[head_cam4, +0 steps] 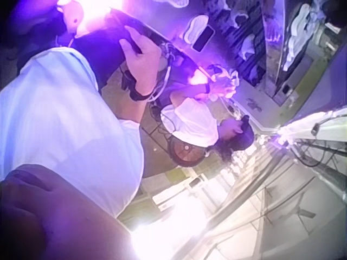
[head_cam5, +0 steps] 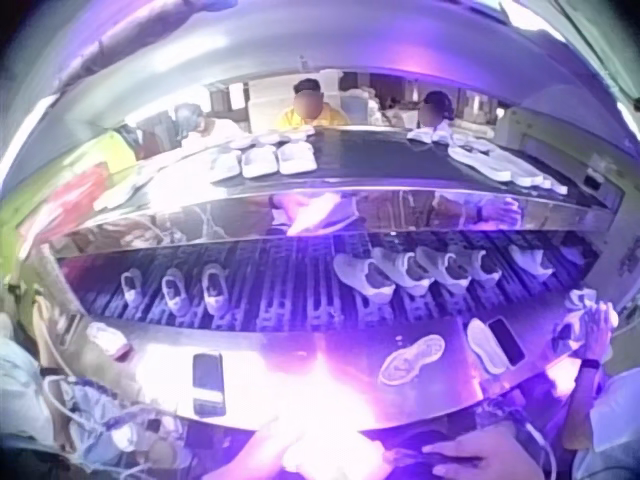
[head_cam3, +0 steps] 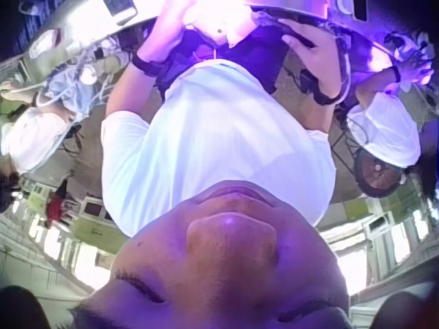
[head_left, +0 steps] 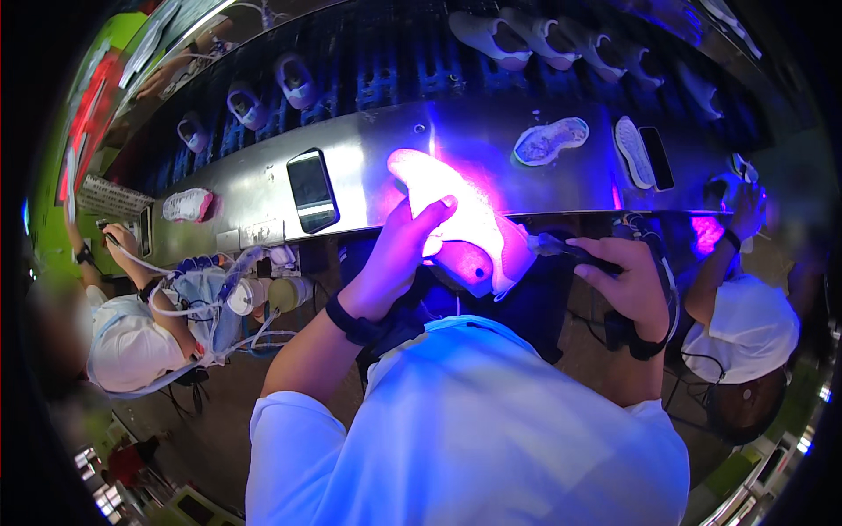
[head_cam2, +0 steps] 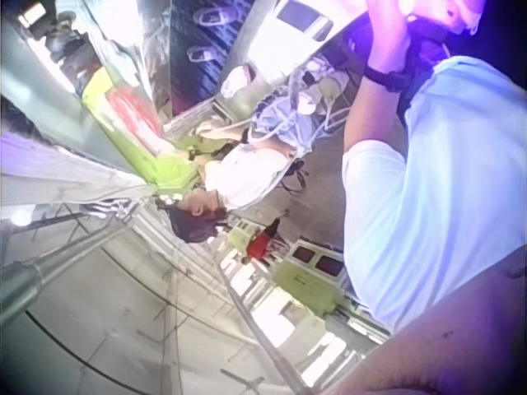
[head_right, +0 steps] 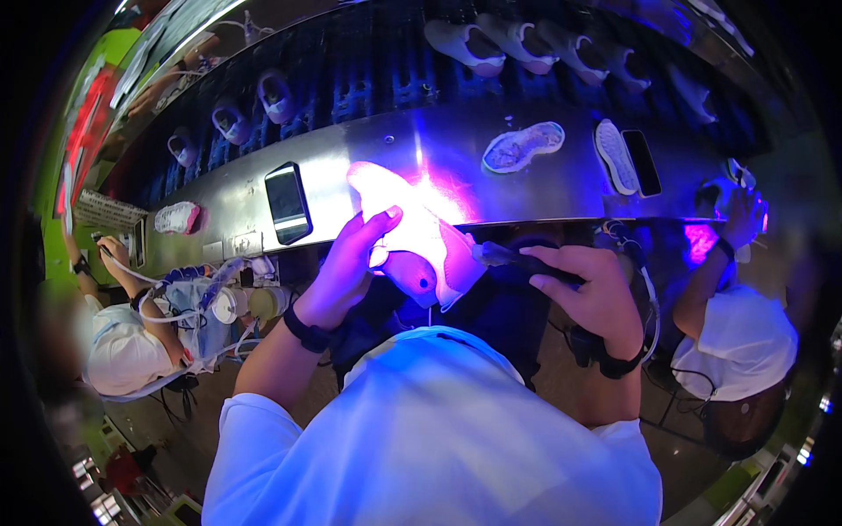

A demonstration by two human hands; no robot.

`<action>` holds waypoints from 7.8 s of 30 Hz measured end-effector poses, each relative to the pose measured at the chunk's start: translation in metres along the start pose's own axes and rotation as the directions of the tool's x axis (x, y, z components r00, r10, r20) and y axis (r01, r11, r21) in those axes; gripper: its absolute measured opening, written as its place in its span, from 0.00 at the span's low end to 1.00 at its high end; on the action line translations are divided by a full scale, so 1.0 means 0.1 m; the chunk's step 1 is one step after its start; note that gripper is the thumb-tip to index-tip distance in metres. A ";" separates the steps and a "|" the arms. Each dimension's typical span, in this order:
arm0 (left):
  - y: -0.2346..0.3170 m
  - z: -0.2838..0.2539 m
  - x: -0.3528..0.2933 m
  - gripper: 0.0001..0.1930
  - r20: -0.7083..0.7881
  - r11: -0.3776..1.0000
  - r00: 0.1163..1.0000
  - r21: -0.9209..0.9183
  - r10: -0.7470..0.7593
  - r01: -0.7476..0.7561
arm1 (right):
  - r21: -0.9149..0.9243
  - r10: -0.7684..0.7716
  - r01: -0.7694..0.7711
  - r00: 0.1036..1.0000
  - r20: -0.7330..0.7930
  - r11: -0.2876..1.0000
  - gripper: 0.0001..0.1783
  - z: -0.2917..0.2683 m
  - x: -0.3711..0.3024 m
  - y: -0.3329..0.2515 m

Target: Applying adhesive or sealant to shoe components using a brush under a specialized light on an assembly line.

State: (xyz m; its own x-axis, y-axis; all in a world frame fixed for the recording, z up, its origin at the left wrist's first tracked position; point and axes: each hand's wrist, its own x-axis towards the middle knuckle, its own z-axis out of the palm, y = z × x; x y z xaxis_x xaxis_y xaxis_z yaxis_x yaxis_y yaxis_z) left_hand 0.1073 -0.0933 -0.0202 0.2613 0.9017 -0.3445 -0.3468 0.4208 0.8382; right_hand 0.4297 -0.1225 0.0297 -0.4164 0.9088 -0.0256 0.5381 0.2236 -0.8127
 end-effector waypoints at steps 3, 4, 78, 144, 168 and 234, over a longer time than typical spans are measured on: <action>0.01 -0.06 -0.04 0.24 0.044 0.982 0.989 -0.119 -0.139 0.144 | -0.076 0.038 -0.042 0.998 -0.041 0.996 0.23 0.01 0.02 -0.13; 0.00 -0.10 -0.05 0.23 0.067 0.960 0.980 -0.198 -0.187 0.197 | -0.092 0.003 -0.009 0.998 -0.069 0.996 0.24 0.03 0.05 -0.18; 1.96 -1.55 2.13 0.41 -0.392 0.519 0.884 0.827 0.255 0.217 | 0.365 0.450 -0.346 0.856 -0.253 0.864 0.19 0.42 0.19 0.43; 0.84 0.75 4.92 0.30 -0.315 0.981 0.936 0.058 -0.158 0.185 | 0.722 0.376 0.070 0.816 -0.438 0.688 0.16 -0.09 1.35 1.67; -0.20 0.23 0.59 0.36 0.349 -0.741 0.905 0.669 0.245 -0.057 | 0.590 0.354 -0.018 0.815 -0.459 0.807 0.27 0.67 0.36 0.52; -0.40 -0.58 -0.41 0.38 0.432 -0.051 0.760 0.882 0.485 -0.469 | 0.447 0.207 -0.209 0.977 0.055 0.870 0.24 1.48 0.29 0.17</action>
State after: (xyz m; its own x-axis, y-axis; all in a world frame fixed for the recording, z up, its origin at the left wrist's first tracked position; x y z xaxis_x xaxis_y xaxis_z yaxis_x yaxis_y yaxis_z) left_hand 0.0583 -0.1410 -0.0637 0.4198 0.8464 0.3277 0.6891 -0.5322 0.4919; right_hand 0.3188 -0.1448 -0.0710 -0.3361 0.9146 -0.2250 0.2275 -0.1530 -0.9617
